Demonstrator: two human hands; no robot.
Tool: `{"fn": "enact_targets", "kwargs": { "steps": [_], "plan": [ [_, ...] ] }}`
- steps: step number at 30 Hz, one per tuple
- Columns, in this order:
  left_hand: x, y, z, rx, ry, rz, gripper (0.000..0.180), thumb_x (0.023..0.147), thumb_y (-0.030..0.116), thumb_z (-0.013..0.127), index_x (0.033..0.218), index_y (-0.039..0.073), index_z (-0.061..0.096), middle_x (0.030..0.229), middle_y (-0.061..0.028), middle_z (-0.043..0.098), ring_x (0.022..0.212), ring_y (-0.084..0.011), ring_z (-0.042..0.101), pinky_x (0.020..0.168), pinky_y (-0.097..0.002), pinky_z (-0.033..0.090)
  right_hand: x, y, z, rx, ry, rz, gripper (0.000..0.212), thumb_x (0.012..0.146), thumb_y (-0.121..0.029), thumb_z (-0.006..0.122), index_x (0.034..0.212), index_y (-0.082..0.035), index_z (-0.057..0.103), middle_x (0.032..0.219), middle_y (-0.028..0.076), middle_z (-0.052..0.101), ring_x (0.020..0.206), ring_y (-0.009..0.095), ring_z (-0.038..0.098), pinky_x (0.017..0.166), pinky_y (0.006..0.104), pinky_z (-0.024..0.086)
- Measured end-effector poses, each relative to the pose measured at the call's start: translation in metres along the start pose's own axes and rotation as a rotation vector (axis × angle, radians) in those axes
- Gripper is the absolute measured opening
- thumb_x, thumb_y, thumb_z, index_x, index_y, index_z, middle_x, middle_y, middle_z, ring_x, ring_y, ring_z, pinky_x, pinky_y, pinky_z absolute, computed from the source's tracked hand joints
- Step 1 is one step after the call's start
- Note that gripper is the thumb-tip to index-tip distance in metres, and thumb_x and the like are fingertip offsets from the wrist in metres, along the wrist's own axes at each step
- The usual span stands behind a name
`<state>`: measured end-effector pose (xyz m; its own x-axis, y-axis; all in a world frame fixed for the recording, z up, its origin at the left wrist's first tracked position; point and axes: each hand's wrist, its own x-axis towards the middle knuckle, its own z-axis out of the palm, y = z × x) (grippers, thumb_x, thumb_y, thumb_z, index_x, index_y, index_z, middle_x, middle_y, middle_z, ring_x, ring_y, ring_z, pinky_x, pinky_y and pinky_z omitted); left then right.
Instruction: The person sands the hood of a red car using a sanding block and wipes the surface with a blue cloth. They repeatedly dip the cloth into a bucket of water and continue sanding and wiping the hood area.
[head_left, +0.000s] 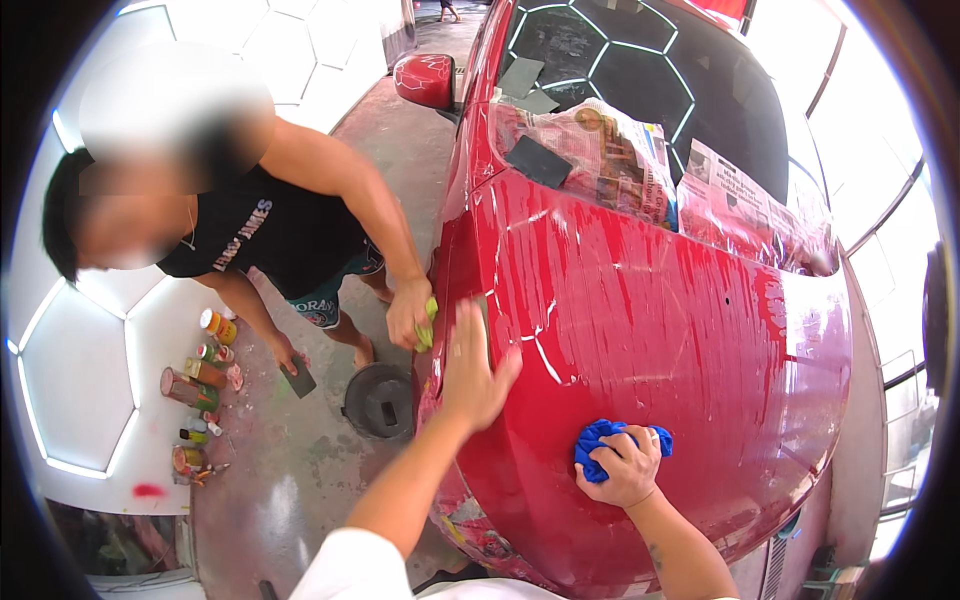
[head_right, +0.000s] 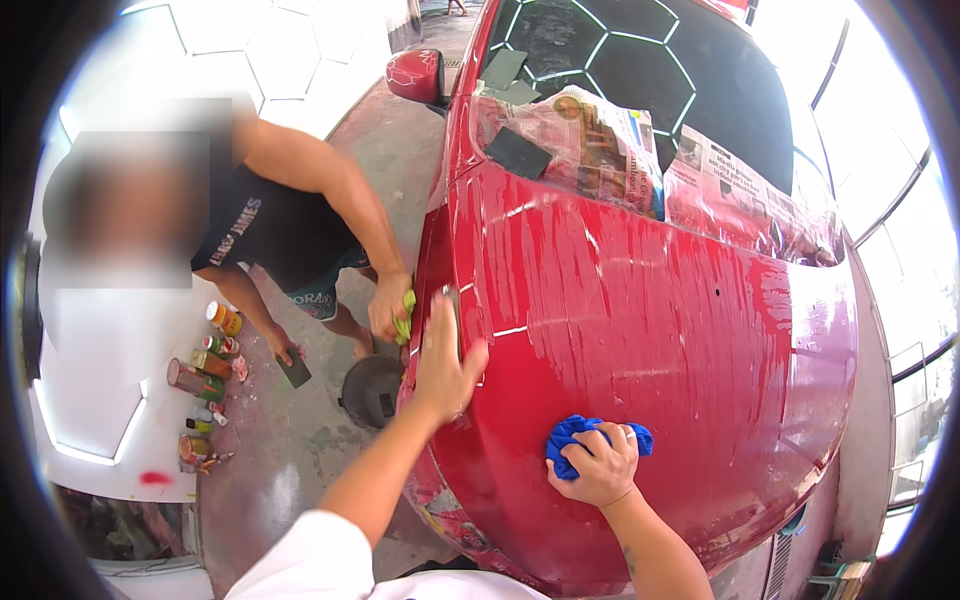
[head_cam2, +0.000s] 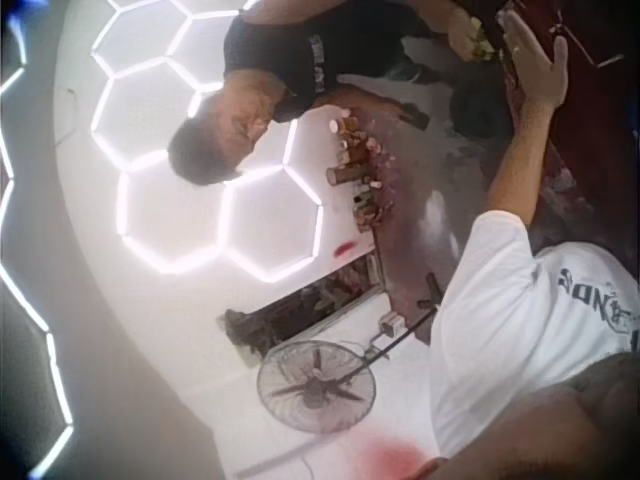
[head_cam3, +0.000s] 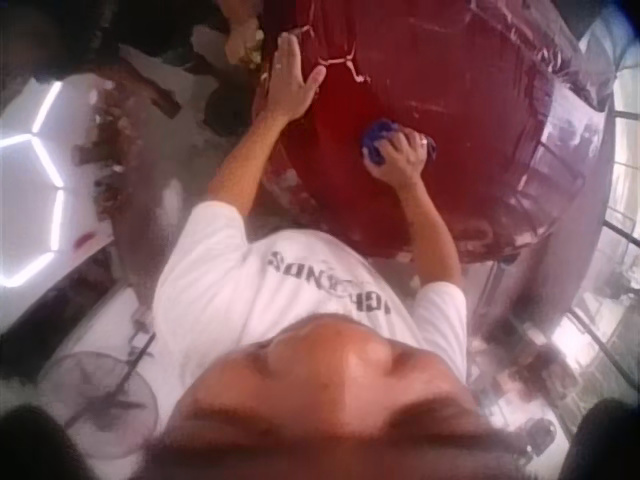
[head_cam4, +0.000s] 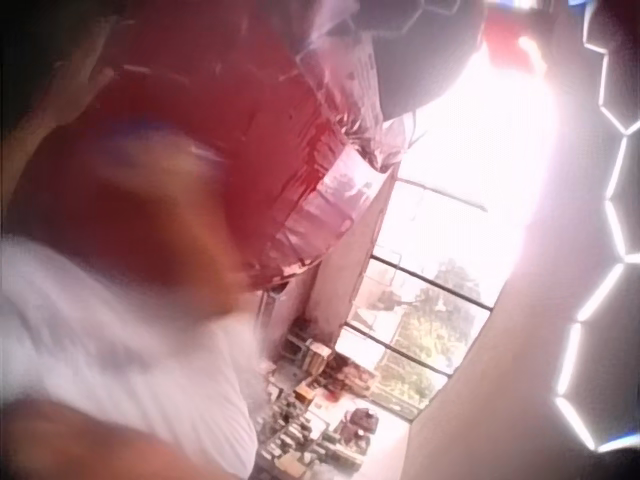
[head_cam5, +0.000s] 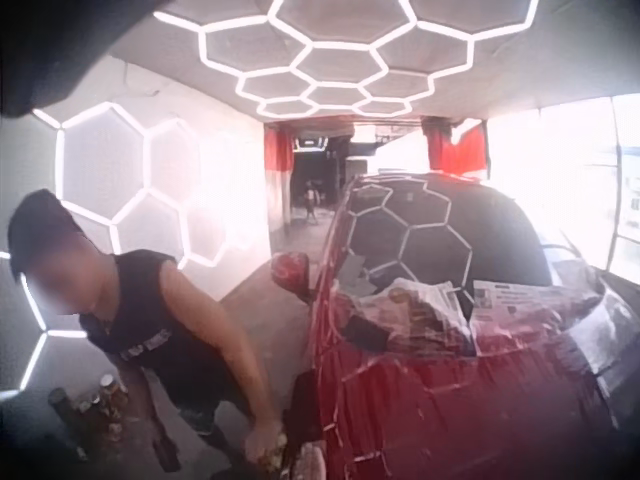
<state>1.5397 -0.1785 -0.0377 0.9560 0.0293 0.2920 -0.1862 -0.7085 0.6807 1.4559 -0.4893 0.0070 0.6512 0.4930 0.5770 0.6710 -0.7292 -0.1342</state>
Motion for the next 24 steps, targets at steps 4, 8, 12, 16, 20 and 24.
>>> {"fn": "enact_targets", "kwargs": {
  "steps": [4, 8, 12, 16, 20, 24],
  "plan": [
    [-0.002, 0.001, -0.016, 0.018, -0.021, -0.01, 0.099, 0.116, 0.057, 0.048, 0.177, -0.01, 0.007, 0.185, -0.0359, 0.009, 0.174, -0.0473, 0.009, 0.141, -0.0548, 0.011, 0.001, -0.001, 0.001, 0.011, 0.005, -0.014, 0.024, 0.066, -0.035, 0.092, 0.075, -0.023, 0.074, 0.096, -0.002, 0.071, 0.096, 0.029, 0.069, 0.08, 0.049, 0.05],
    [0.124, -0.035, -0.053, -0.089, 0.087, -0.227, 0.096, 0.118, 0.06, 0.042, 0.176, -0.011, 0.013, 0.184, -0.0339, 0.014, 0.174, -0.0422, 0.012, 0.142, -0.0499, 0.011, 0.014, -0.009, 0.01, 0.067, 0.027, -0.04, 0.024, 0.066, -0.035, 0.093, 0.076, -0.023, 0.074, 0.096, -0.001, 0.071, 0.097, 0.029, 0.069, 0.08, 0.0493, 0.05],
    [0.029, -0.005, -0.009, -0.031, 0.057, -0.098, 0.097, 0.116, 0.057, 0.049, 0.175, -0.012, 0.015, 0.183, -0.0357, 0.016, 0.173, -0.0466, 0.014, 0.141, -0.0554, 0.013, 0.001, 0.001, 0.0, -0.003, -0.006, -0.005, 0.024, 0.066, -0.035, 0.092, 0.076, -0.022, 0.075, 0.097, -0.001, 0.072, 0.098, 0.03, 0.069, 0.08, 0.0493, 0.051],
    [-0.016, -0.002, -0.011, 0.018, -0.02, -0.023, 0.098, 0.115, 0.056, 0.051, 0.177, -0.01, 0.011, 0.184, -0.0346, 0.014, 0.173, -0.0479, 0.011, 0.14, -0.0588, 0.012, -0.005, 0.001, 0.003, -0.015, -0.003, 0.004, 0.023, 0.066, -0.034, 0.092, 0.075, -0.023, 0.075, 0.099, -0.001, 0.072, 0.098, 0.03, 0.069, 0.081, 0.0488, 0.051],
    [0.138, -0.045, -0.06, -0.151, 0.097, -0.171, 0.097, 0.117, 0.065, 0.038, 0.176, -0.01, 0.018, 0.183, -0.0352, 0.019, 0.173, -0.0437, 0.016, 0.141, -0.0472, 0.014, 0.013, -0.01, 0.009, 0.034, 0.023, -0.037, 0.023, 0.066, -0.034, 0.093, 0.076, -0.023, 0.075, 0.098, -0.001, 0.072, 0.098, 0.03, 0.069, 0.081, 0.0486, 0.05],
    [0.095, -0.024, -0.036, -0.168, 0.073, -0.088, 0.094, 0.117, 0.058, 0.046, 0.175, -0.011, 0.017, 0.183, -0.0347, 0.018, 0.173, -0.0445, 0.015, 0.141, -0.0491, 0.015, 0.004, -0.005, 0.005, 0.003, -0.013, -0.02, 0.024, 0.065, -0.034, 0.093, 0.076, -0.023, 0.075, 0.098, -0.002, 0.072, 0.098, 0.03, 0.069, 0.081, 0.0486, 0.05]
  ]
}}
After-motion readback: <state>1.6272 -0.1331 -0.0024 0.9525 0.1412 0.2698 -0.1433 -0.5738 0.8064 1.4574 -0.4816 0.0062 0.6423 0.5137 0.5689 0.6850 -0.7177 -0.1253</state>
